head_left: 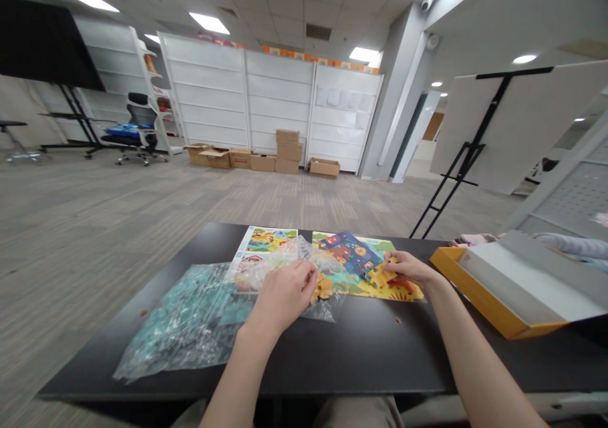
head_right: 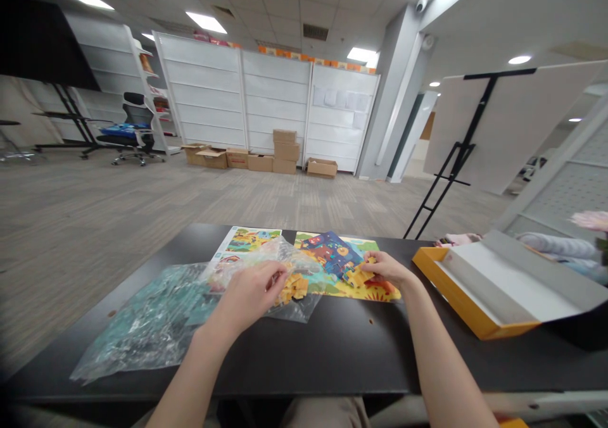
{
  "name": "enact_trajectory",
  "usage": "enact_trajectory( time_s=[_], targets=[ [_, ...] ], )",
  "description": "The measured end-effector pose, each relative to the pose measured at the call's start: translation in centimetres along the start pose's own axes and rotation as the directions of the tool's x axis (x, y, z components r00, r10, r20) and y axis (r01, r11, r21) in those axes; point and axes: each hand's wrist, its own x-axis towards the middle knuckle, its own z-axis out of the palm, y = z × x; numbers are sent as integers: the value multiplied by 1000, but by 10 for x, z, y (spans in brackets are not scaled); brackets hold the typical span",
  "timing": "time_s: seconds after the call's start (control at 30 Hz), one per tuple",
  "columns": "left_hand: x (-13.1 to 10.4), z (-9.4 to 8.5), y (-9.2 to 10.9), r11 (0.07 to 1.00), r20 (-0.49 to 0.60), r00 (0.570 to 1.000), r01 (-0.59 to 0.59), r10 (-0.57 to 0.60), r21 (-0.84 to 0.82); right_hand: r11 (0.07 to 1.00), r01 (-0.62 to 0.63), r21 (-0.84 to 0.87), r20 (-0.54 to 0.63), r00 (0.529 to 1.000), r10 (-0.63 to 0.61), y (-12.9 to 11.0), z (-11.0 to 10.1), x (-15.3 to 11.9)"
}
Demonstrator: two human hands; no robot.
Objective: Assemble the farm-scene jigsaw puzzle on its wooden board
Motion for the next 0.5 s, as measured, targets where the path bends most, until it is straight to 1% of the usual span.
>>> enact_trajectory(
  time_s=[0.17, 0.33, 0.37, 0.47, 0.5],
  targets=[
    [-1, -1, 1, 1000, 0, 1000, 9, -9, 8, 993, 79, 93, -43, 996, -75, -7, 2, -4],
    [1, 2, 0, 1000, -3, 1000, 0, 0, 19, 990, 92, 105, -25, 996, -90, -8, 7, -1],
    [1, 2, 0, 1000, -3, 1000, -1, 1, 23, 992, 90, 87, -44, 995, -87, -7, 8, 0],
    [2, 4, 0, 1000, -7, 1000, 6, -5, 26, 998, 66, 7, -157, 985, -64, -7, 8, 2],
    [2, 5, 0, 1000, -14, 1000, 13, -13, 23, 998, 62, -2, -167, 984, -62, -8, 8, 1]
  ],
)
